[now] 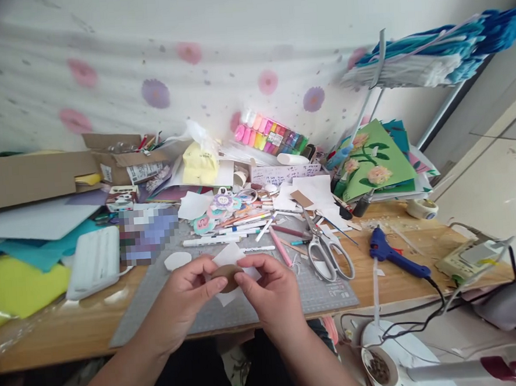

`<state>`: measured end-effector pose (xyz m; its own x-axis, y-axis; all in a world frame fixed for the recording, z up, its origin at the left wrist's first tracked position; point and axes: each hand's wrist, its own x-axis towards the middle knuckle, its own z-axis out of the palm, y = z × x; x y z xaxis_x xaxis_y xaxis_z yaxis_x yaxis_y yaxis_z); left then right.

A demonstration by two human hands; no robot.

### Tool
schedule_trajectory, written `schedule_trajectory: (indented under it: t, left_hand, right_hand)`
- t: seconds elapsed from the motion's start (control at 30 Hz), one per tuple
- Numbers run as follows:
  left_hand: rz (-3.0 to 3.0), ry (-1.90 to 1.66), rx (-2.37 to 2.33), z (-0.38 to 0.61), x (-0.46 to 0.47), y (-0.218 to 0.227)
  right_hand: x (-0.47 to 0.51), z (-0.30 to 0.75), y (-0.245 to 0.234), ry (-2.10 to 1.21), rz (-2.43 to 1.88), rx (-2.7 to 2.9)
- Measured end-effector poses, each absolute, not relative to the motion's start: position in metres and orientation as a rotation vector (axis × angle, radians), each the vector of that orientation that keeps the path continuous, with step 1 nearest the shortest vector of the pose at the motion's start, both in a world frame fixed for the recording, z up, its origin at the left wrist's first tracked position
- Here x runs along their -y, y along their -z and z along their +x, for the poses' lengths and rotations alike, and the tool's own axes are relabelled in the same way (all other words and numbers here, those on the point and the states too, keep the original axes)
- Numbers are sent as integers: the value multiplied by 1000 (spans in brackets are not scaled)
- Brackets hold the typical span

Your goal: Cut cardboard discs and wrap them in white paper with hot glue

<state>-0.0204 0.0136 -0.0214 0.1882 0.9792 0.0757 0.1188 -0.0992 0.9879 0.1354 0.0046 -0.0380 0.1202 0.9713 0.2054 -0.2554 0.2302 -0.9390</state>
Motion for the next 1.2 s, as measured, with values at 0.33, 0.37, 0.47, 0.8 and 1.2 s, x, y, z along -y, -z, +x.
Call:
schedule_trajectory:
  t: [0.33, 0.37, 0.47, 0.8, 1.2]
  left_hand:
    - [1097, -1190, -1078, -4, 16, 28]
    - [1042, -1177, -1022, -2, 18, 27]
    - [938, -1086, -864, 3, 23, 27]
    - [1121, -1204, -1035, -5, 29, 34]
    - [921, -1240, -971, 10, 31, 36]
  right_hand:
    - [19, 146, 46, -1058, -899, 964]
    - [20, 147, 46, -1060, -891, 941]
    - [23, 146, 47, -1074, -862, 893]
    - [28, 141, 47, -1177, -870, 947]
    - [30, 141, 52, -1212, -867, 879]
